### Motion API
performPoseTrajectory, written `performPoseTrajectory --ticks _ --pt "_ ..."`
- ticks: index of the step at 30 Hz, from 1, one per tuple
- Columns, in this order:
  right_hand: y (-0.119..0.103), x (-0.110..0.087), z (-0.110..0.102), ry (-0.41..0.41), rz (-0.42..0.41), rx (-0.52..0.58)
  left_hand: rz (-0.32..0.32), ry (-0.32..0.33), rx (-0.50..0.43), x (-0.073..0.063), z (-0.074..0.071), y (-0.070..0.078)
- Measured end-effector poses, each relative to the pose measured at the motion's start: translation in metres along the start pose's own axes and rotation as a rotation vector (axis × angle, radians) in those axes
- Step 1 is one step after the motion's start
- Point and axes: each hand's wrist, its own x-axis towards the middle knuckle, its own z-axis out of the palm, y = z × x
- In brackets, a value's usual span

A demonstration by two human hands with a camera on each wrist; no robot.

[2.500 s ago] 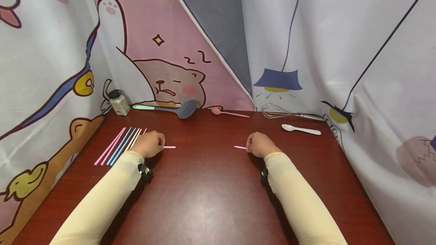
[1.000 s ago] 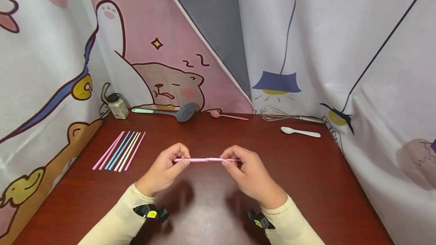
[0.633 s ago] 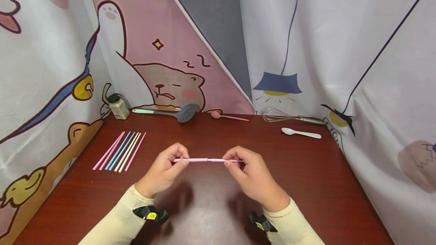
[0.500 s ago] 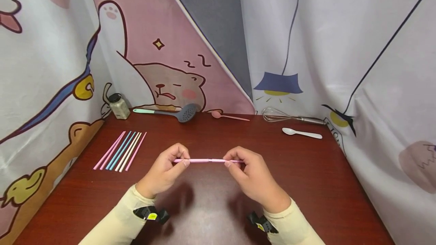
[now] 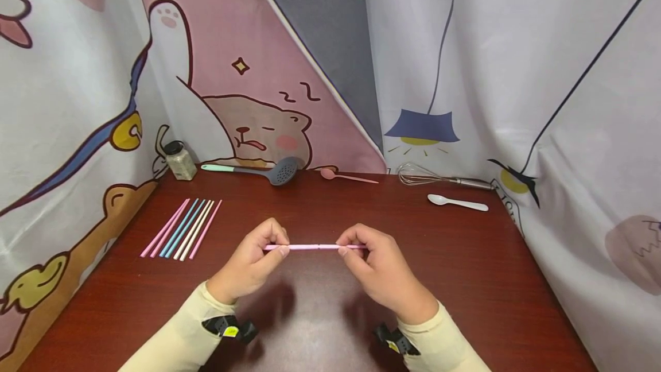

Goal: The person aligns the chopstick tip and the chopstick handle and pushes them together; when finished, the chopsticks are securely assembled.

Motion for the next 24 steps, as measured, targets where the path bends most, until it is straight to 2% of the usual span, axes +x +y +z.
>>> performPoseTrajectory --ticks 11,21,24 --pt "-0.0009 -0.0011 0.0022 -0.011 -0.029 0.048 -0.006 -0.037 -0.043 -0.0021 0.0054 0.0014" --pt "-0.0028 -0.0023 0.0032 -0.01 -0.044 0.037 0.109 -0.077 -0.104 -0.0008 0.0083 -0.0041" --pt "-0.0029 -0.0023 0.0035 -0.015 -0.052 0.033 0.123 -0.085 -0.106 -0.0003 0.0081 -0.0045"
